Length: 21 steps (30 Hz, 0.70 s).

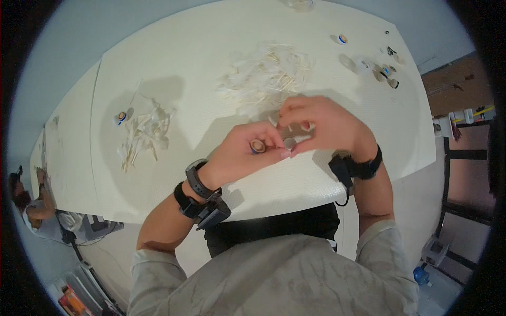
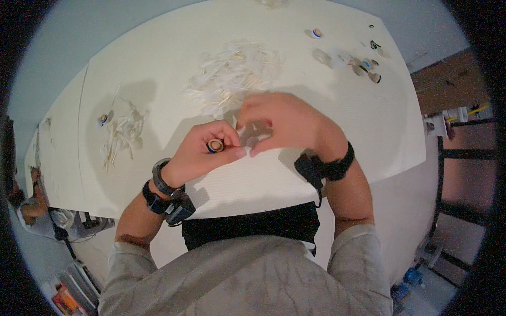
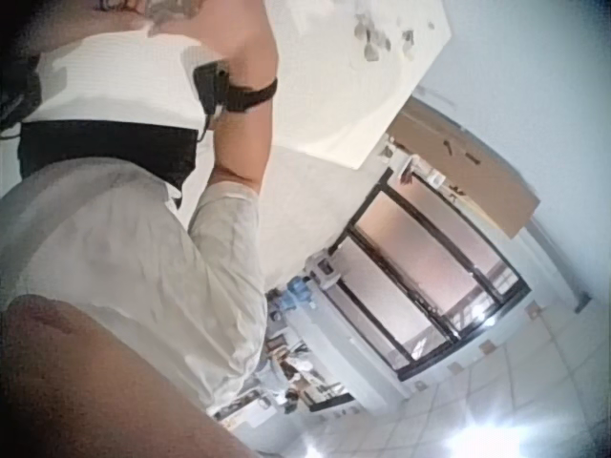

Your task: The person assembles a shuttlecock by inserting white feathers into a plastic base one at a time and then fits a cap onto the base.

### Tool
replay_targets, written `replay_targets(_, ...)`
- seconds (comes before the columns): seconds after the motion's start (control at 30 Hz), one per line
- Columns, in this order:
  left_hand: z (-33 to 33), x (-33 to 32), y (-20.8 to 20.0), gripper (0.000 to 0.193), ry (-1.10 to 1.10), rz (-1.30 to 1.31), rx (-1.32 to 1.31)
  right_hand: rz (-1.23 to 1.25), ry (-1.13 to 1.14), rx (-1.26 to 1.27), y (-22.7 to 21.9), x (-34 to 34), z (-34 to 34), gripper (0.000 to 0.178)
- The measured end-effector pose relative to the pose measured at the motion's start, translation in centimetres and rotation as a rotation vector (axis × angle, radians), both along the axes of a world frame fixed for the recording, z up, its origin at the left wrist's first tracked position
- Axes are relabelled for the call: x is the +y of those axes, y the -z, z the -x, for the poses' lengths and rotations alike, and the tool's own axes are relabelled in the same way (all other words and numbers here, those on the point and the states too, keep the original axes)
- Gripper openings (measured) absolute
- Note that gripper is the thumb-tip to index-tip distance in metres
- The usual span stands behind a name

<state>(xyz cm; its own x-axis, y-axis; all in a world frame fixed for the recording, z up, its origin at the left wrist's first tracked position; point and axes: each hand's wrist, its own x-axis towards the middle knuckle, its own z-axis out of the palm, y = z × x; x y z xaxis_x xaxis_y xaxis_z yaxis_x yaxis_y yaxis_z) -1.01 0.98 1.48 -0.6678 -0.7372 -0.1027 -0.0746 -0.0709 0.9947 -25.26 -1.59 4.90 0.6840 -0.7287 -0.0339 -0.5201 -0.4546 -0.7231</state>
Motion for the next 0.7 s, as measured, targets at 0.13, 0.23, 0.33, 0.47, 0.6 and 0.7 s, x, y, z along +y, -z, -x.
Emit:
replay_targets(0.13,-0.1,-0.1,-0.7,0.013,0.017,0.004,-0.058,0.075,-0.077,0.1,0.6,0.1,-0.4,0.029)
replay_targets(0.23,-0.2,0.0,-0.2,0.014,0.013,-0.056,-0.01,0.021,0.027,-0.077,-0.7,0.0,0.0,0.024)
replay_targets(0.33,0.0,0.1,0.2,0.015,0.001,-0.011,0.017,-0.149,0.208,-0.478,-1.3,1.1,-0.5,0.02)
replay_targets(0.47,0.2,0.0,-0.2,0.016,0.008,0.016,0.048,0.099,0.01,-0.577,-0.7,1.0,-1.5,0.019)
replay_targets(0.6,0.0,0.0,0.0,0.021,-0.023,0.083,-0.023,0.205,0.005,-0.565,0.3,0.8,-2.8,0.018)
replay_targets(0.7,0.3,0.2,1.2,0.022,-0.106,0.125,0.08,0.198,-0.035,-0.51,0.3,0.8,-2.9,0.017)
